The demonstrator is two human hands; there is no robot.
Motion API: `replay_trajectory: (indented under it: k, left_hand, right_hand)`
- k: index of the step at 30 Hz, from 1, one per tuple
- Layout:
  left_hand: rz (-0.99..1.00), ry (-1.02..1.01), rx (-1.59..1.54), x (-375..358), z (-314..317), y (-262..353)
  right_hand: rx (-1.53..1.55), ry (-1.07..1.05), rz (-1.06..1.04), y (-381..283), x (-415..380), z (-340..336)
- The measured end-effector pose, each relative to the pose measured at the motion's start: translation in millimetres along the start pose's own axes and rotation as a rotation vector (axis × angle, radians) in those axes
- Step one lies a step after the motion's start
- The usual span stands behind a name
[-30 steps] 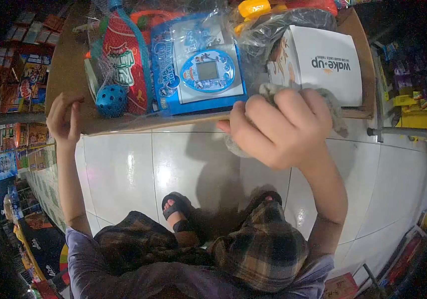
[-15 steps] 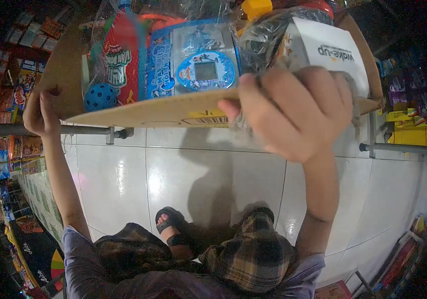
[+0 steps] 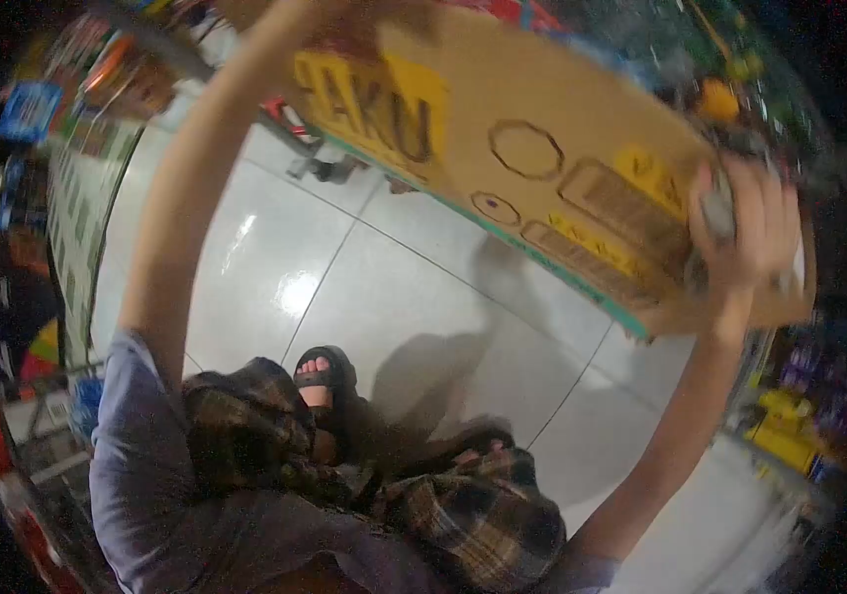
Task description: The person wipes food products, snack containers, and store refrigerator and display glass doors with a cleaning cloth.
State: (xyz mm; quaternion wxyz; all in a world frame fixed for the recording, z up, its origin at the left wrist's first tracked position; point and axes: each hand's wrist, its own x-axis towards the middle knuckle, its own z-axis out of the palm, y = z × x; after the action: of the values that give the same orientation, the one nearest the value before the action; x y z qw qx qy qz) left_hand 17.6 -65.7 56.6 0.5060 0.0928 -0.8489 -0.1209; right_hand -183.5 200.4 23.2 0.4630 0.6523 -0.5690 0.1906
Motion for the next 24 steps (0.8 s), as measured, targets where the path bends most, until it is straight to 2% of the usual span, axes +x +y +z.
replay_trajectory:
  k: [1,2,3,4,5,6,7,10,12,14,15,16,17,18,19,21,23,24]
  left_hand:
    - [0.253,0.08,-0.026,-1.6,-3.9,-11.1]
    - [0.229,-0.238,0.233,-2.7,-22.6,-9.8]
    - [0.385,0.091,0.133,-28.0,-13.8,-15.6]
    - [0.507,0.017,0.095,-25.7,-28.0,-11.1]
    - [0.556,-0.182,0.331,-32.9,-46.5,1.3]
    - [0.714,-0.136,0.422,-41.2,-55.5,4.7]
    - [0.778,-0.173,0.446,-45.2,-71.4,14.1]
    - [0.721,-0.066,0.461,-61.8,-125.1,25.3]
    - [0.559,-0.03,0.506,-70.8,-159.7,30.9]
    - [0.535,-0.119,0.492,-84.7,-186.4,33.3]
    - [0.521,-0.189,0.51,-94.1,-197.8,33.4]
    - [0.532,-0.188,0.512,-101.9,-207.3,32.4]
    - [0.559,-0.296,0.524,-105.8,-215.9,29.7]
    - [0.586,-0.396,0.537,-105.7,-220.1,26.7]
    - [0.603,-0.363,0.538,-105.6,-222.6,23.1]
    - [0.519,-0.386,0.475,-99.2,-228.2,15.6]
    - [0.592,-0.304,0.477,-76.4,-235.6,13.5]
    - [0.648,-0.166,0.506,-59.7,-241.3,14.1]
  right_hand:
    - [-0.022,-0.002,-0.019,-4.5,-2.1,-7.3]
    - [-0.036,0.025,-0.019,-13.6,-6.3,-15.9]
    - [-0.004,0.026,-0.004,-13.6,-18.8,-17.1]
    - [-0.007,-0.02,0.009,-18.8,-19.5,-23.3]
    - [-0.033,0.011,-0.012,-26.0,-10.5,-26.3]
    - [-0.033,-0.01,0.032,-28.3,-11.1,-28.1]
    - [-0.033,0.003,0.045,-30.0,-19.1,-30.2]
    - [0.109,0.133,0.062,-29.5,-14.1,-28.7]
    - [0.214,0.2,0.074,-39.6,-14.2,-34.6]
    - [0.456,0.257,0.107,-70.2,13.8,-37.9]
    - [0.457,0.272,0.117,-89.7,35.9,-38.7]
    - [0.488,0.195,-0.063,-105.6,58.8,-40.4]
    - [0.504,0.118,-0.253,-117.0,78.7,-44.2]
    - [0.567,0.045,-0.333,-125.5,89.6,-44.4]
    - [0.621,-0.037,-0.414,-135.6,98.9,-43.1]
    - [0.59,-0.026,-0.548,-160.9,123.4,-44.8]
    - [0.518,-0.087,-0.611,-173.5,142.7,-44.7]
    - [0.478,-0.145,-0.677,-180.8,155.2,-45.8]
